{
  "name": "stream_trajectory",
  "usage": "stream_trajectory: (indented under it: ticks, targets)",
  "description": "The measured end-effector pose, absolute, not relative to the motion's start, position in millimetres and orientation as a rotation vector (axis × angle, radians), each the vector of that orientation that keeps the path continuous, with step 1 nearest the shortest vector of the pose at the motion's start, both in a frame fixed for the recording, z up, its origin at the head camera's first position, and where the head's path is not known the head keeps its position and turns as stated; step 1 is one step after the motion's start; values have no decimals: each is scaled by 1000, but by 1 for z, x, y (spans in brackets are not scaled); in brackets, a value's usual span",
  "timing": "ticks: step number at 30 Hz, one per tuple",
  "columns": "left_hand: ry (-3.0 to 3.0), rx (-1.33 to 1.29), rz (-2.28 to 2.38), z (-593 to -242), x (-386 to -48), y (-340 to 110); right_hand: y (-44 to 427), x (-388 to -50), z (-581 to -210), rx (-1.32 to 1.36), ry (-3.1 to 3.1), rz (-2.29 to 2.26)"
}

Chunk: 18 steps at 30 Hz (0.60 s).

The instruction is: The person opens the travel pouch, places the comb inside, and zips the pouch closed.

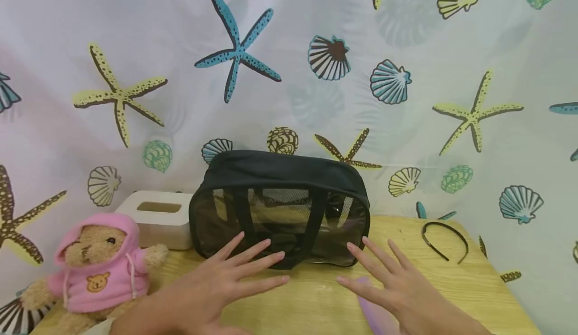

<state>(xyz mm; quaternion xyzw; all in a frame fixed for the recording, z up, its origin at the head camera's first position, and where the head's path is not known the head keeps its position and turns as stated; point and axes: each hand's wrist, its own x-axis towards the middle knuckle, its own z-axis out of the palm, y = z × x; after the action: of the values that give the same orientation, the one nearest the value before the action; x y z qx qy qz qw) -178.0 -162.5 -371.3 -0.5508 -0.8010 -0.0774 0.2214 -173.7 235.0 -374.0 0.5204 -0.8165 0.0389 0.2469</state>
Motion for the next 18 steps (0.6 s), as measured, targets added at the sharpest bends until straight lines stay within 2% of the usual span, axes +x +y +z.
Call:
stream_trajectory:
  ticks: [4,7,14,18]
  targets:
    - [-2041,-1444,-400,-359,-191,-160,240,-179,-372,1376,-2156,121]
    - [-1914,-1291,-605,-347,-206,-164,248,-190,-366,1292,-2142,156]
    - [-2063,-594,-994,-338,-224,-194,262,-234,-344,969,-2261,327]
    - [-2195,-369,-1157,-345,-228,-205,265,-260,-341,822,-2628,490]
